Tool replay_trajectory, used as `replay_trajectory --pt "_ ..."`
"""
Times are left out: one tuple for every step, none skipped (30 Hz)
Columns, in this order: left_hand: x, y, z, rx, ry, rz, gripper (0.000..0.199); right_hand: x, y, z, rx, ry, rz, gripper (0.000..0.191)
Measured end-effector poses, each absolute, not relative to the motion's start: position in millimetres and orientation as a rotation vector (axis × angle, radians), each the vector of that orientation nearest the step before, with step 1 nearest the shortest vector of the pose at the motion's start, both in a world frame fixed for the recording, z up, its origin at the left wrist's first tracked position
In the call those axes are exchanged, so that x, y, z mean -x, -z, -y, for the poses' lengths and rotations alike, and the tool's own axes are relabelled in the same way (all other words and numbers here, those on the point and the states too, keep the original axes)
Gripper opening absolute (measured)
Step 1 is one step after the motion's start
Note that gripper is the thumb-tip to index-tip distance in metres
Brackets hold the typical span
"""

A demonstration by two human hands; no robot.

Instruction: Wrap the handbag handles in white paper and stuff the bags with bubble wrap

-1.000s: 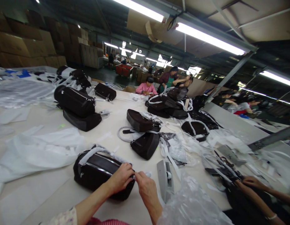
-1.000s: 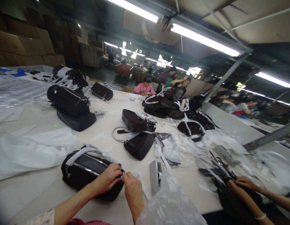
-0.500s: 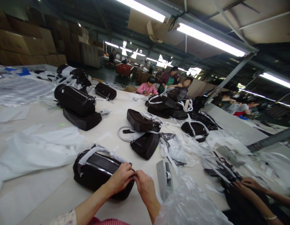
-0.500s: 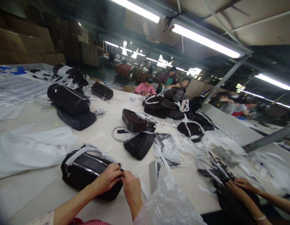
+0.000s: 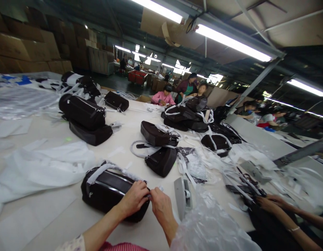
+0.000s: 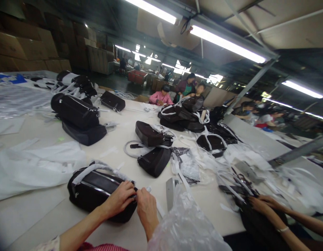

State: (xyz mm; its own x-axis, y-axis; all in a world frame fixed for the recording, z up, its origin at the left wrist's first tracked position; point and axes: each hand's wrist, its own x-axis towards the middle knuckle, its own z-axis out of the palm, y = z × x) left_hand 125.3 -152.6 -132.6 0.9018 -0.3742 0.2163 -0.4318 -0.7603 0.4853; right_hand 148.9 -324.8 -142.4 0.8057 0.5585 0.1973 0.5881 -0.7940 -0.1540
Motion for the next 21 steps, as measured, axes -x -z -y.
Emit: replay_trajectory --pt "-124.6 132.8 154.5 -2.550 -0.164 0.569 0.004 -148.7 142.9 325.1 2.775 0.215 0.901 0.019" --pt "-124.2 133.4 156.7 -2.582 -0.186 0.556 0.004 -148.7 143.1 325.3 2.766 0.220 0.902 0.020" --pt "-124.1 134.4 159.0 -2.615 -0.211 0.543 0.003 -148.7 143.1 325.3 2.755 0.224 0.898 0.022" --pt "-124.3 135.5 161.2 -2.642 -0.241 0.527 0.004 -148.8 142.8 325.0 2.743 0.227 0.892 0.023" --pt "-124.8 136.9 163.2 -2.658 -0.270 0.515 0.004 -149.0 142.1 324.8 2.729 0.228 0.884 0.023" --pt "-125.6 138.3 164.9 -2.664 -0.296 0.509 0.005 -149.3 141.1 324.7 2.711 0.227 0.875 0.024" --pt "-126.6 139.8 166.0 -2.661 -0.315 0.506 0.007 -149.6 139.7 325.2 2.691 0.225 0.866 0.023" --pt "-127.9 141.3 166.6 -2.650 -0.330 0.500 0.008 -149.9 137.9 326.5 2.678 0.229 0.864 0.022" --pt "-129.4 142.6 166.5 -2.636 -0.339 0.492 0.009 -150.2 136.0 328.6 2.642 0.239 0.844 0.021" --pt "-131.0 143.9 165.8 -2.620 -0.345 0.482 0.010 -150.3 134.3 331.7 2.558 0.245 0.773 0.019" --pt "-132.7 144.9 164.7 -2.605 -0.349 0.468 0.011 -150.0 133.1 335.3 2.438 0.244 0.657 0.017" --pt "-134.3 145.8 163.0 -2.587 -0.354 0.452 0.012 -149.3 132.8 339.0 2.300 0.233 0.517 0.017" --pt "-135.8 146.6 161.2 -2.568 -0.358 0.434 0.013 -148.2 133.7 342.4 2.161 0.209 0.378 0.019" --pt "-137.2 147.2 159.2 -2.551 -0.362 0.416 0.014 -146.6 135.8 344.7 2.043 0.171 0.262 0.022" --pt "-138.3 147.7 157.3 -2.535 -0.364 0.401 0.014 -144.6 139.1 345.3 1.962 0.122 0.180 0.023" --pt "-139.2 148.2 155.6 -2.519 -0.365 0.389 0.014 -142.3 143.4 344.0 1.928 0.070 0.140 0.023" --pt "-139.9 148.5 154.3 -2.505 -0.364 0.382 0.014 -140.2 148.1 340.7 1.900 0.018 0.118 0.023" --pt "-140.3 148.9 153.4 -2.495 -0.361 0.380 0.014 -138.5 152.9 335.6 1.853 -0.034 0.095 0.026" --pt "-140.5 149.2 152.8 -2.485 -0.359 0.382 0.014 -137.5 157.2 329.2 1.799 -0.078 0.072 0.032" --pt "-140.5 149.7 152.4 -2.472 -0.357 0.385 0.014 -137.4 160.8 322.2 1.746 -0.113 0.052 0.037" --pt "-140.4 150.1 152.3 -2.455 -0.356 0.385 0.015 -138.2 163.5 315.2 1.695 -0.139 0.036 0.039"
